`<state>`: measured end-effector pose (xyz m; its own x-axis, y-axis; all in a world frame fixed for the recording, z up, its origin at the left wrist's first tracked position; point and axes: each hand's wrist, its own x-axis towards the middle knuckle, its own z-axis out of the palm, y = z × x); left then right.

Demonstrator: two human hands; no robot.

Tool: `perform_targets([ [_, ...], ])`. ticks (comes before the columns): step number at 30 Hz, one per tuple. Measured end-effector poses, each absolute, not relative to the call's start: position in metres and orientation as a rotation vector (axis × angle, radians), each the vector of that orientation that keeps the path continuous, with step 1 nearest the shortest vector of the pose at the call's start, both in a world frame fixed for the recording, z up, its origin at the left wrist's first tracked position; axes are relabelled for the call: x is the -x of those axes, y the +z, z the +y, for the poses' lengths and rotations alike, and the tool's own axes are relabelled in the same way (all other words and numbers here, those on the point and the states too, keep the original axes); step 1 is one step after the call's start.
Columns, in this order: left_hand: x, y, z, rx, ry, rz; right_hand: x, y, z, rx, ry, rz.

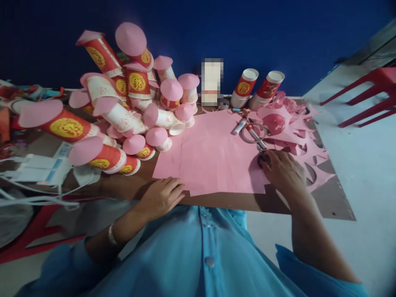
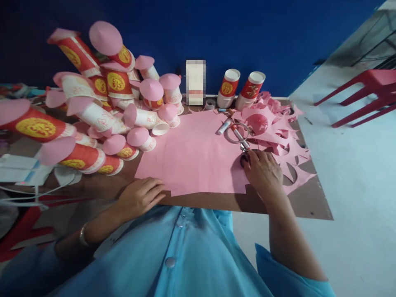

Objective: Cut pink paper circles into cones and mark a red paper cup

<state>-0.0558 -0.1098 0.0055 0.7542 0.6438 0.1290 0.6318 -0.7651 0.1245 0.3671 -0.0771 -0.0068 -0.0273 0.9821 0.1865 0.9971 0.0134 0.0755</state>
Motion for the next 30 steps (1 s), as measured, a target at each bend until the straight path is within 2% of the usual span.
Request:
perform_targets([
  [6, 0.057, 0.011, -0.099, -2.904, 0.137, 1.009, -0.377, 0.011, -0.068, 2.365, -0.222, -2.284],
  [15, 0.063, 0.013, -0.094, -3.100, 0.178, 0.900, -0.368, 0.047, -0.083, 2.567, 0.122, -2.350],
  [25, 0.052, 0.024, -0.082, -3.046, 0.629, 0.966, -0.411, 0.063, -0.114, 2.657, 0.124, -2.233],
  [30, 0.041, 0.036, -0.072, -3.001, 0.869, 0.920, -0.465, 0.056, -0.130, 2.484, 0.012, -2.102],
])
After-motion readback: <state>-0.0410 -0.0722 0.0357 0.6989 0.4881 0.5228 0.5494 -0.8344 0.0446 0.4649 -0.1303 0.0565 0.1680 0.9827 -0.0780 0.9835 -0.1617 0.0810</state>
